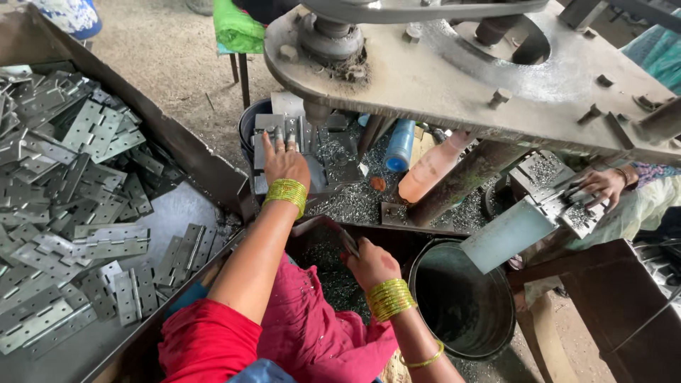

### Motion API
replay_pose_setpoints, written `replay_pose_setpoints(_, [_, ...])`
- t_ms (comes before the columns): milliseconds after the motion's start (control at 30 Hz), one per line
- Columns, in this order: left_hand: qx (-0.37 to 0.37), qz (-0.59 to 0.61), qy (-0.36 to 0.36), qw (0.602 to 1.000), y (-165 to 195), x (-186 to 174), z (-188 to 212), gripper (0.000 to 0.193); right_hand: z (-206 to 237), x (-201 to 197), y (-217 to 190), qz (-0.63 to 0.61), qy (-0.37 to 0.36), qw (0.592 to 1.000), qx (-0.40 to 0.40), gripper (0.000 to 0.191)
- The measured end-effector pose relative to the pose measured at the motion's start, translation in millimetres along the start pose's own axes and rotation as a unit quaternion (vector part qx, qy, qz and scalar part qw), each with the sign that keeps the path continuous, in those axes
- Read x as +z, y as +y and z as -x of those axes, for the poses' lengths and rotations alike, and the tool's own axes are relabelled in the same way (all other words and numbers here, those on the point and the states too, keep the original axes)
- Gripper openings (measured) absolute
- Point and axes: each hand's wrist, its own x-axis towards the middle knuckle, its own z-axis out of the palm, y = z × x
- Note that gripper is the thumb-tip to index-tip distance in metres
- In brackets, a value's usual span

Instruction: The person repeatedly places small metal plates into a manual punch press, operates the lever to punch holes, and removes the finished pieces. The person handles the plates one at a time and maintains a steady rhythm throughout the clip.

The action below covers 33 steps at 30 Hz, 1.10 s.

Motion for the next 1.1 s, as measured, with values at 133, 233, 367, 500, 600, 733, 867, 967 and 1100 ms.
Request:
replay_pose_setpoints(133, [-0.009, -0.019, -0.005, 1.000, 9.3, 4.0, -8.3, 0.040, 24.5, 24.9, 8.2, -0.095, 0.056, 0.994, -0.019, 0.034])
replay_pose_setpoints(233, [0.004, -0.038, 0.020, 0.999, 10.7, 6.8, -3.5, 0.045, 33.7, 36.8, 14.5, -0.009, 0.020, 1.000, 0.011, 0.031])
replay_pose_setpoints(367, [-0.035, 0.038, 0.012, 0.999, 3.1, 3.3, 1.1, 0.040, 24.6, 17.6, 0.5, -0.064, 0.005, 0.997, 0.050, 0.037])
replay_pose_setpoints(500, [-0.019, 0.015, -0.018, 1.000, 0.0, 0.7, -2.4, 0.042, 0.8, -16.3, -16.1, 0.003, 0.003, 1.000, 0.028, 0.038])
replay_pose_setpoints(600, [-0.010, 0.024, 0.026, 0.999, 2.8, 8.3, -1.3, 0.042, 0.6, -14.6, -10.9, 0.021, -0.001, 0.999, 0.028, 0.039])
replay_pose_setpoints(733, [-0.015, 0.034, 0.045, 0.998, 3.3, 19.7, -2.0, 0.040, 27.1, 36.1, 5.3, -0.048, 0.017, 0.996, 0.069, 0.045])
replay_pose_setpoints(867, [-0.017, 0.055, 0.015, 0.998, -0.6, 18.4, -4.0, 0.043, 27.4, 72.7, 25.8, -0.040, 0.018, 0.997, 0.060, 0.043])
replay_pose_setpoints(967, [-0.014, 0.091, 0.088, 0.992, -5.1, 9.1, -0.5, 0.047, 15.8, 74.6, 38.0, -0.050, 0.056, 0.997, 0.026, 0.046])
replay_pose_setpoints(1100, [0.043, 0.165, 0.116, 0.979, -26.3, 18.8, 53.6, 0.040, 6.7, 56.0, 32.0, 0.013, 0.022, 1.000, -0.002, 0.033])
